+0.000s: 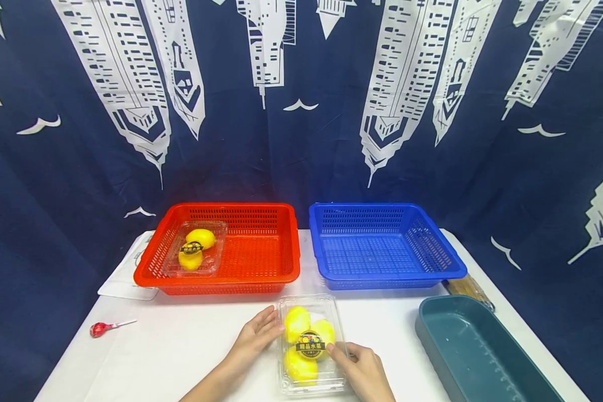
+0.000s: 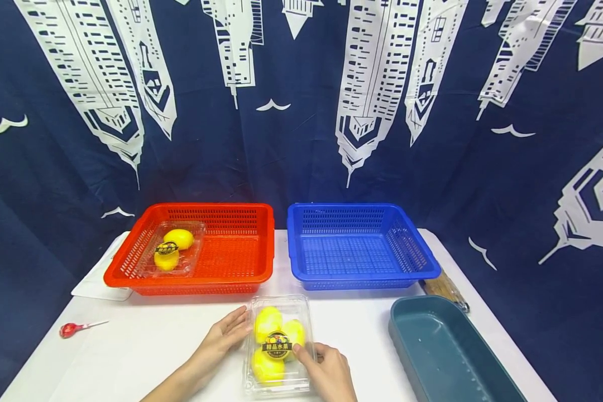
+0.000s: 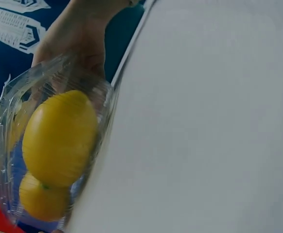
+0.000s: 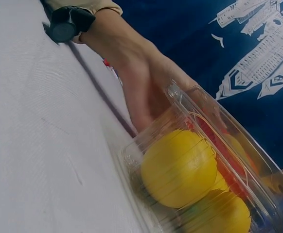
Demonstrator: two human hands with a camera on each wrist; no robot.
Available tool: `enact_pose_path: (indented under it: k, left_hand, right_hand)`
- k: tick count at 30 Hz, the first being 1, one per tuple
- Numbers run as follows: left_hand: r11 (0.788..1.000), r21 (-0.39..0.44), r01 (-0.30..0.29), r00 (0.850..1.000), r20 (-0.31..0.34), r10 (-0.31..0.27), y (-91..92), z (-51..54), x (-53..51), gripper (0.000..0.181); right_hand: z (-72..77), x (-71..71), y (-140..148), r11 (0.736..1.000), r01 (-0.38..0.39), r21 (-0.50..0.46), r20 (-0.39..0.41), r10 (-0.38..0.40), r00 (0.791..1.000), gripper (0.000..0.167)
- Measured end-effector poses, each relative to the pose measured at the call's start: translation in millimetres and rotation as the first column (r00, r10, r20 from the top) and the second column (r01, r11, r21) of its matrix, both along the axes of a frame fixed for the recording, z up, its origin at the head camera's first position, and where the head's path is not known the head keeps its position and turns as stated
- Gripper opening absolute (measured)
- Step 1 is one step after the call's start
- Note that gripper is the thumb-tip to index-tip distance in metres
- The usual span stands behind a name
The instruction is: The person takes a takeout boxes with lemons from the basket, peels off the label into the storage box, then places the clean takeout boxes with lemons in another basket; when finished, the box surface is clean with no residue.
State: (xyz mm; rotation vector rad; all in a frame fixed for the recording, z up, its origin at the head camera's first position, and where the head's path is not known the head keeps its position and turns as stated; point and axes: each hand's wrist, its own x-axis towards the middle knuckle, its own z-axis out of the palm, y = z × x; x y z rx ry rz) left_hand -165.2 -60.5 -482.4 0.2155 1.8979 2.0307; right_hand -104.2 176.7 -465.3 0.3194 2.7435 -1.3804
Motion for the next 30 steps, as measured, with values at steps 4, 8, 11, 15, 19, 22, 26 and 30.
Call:
enact_pose_path:
  k: [4,8,11,15,19,22,26,30]
  left_hand:
    - [0.994,0.100,0.033,0.998,0.055,-0.038,3.4,-7.1,1.2,0.079]
    - [0.990,0.136,0.048,0.997,0.053,-0.055,6.7,-13.0,3.4,0.079]
    - [0.991,0.119,0.061,0.997,0.034,-0.065,9.1,-15.3,5.7,0.081]
    - [0.993,0.095,0.066,0.997,0.024,-0.068,11.4,-15.3,7.2,0.083]
    - [0.993,0.096,0.064,0.998,0.015,-0.065,12.0,-14.9,7.5,0.081]
    - [0.994,0.093,0.064,0.998,0.014,-0.065,11.9,-14.8,7.6,0.081]
    - [0.994,0.084,0.064,0.998,0.015,-0.065,11.8,-14.7,8.0,0.082]
    - [0.996,0.071,0.059,0.998,0.023,-0.061,11.6,-14.0,8.0,0.082]
  right_hand:
    - [0.6,-0.4,0,1.000,0.006,0.009,0.001,-0.006,1.000,0.062]
    - [0.6,-0.7,-1,1.000,0.017,0.016,-0.009,-0.017,1.000,0.065]
    - [0.2,-0.8,-1,1.000,0.021,0.018,-0.016,-0.021,1.000,0.066]
    - [-0.3,-0.8,0,1.000,0.020,0.013,-0.019,-0.020,1.000,0.065]
    - [-0.9,-0.6,0,1.000,0.009,-0.003,-0.016,-0.009,1.000,0.066]
    - [-0.9,-0.7,0,1.000,0.006,-0.010,-0.008,-0.006,1.000,0.068]
    - [-0.7,-1.0,0,1.000,0.003,-0.012,0.001,-0.003,1.000,0.070]
    - [-0.6,-1.6,1,1.000,0.003,-0.010,0.006,-0.003,1.000,0.070]
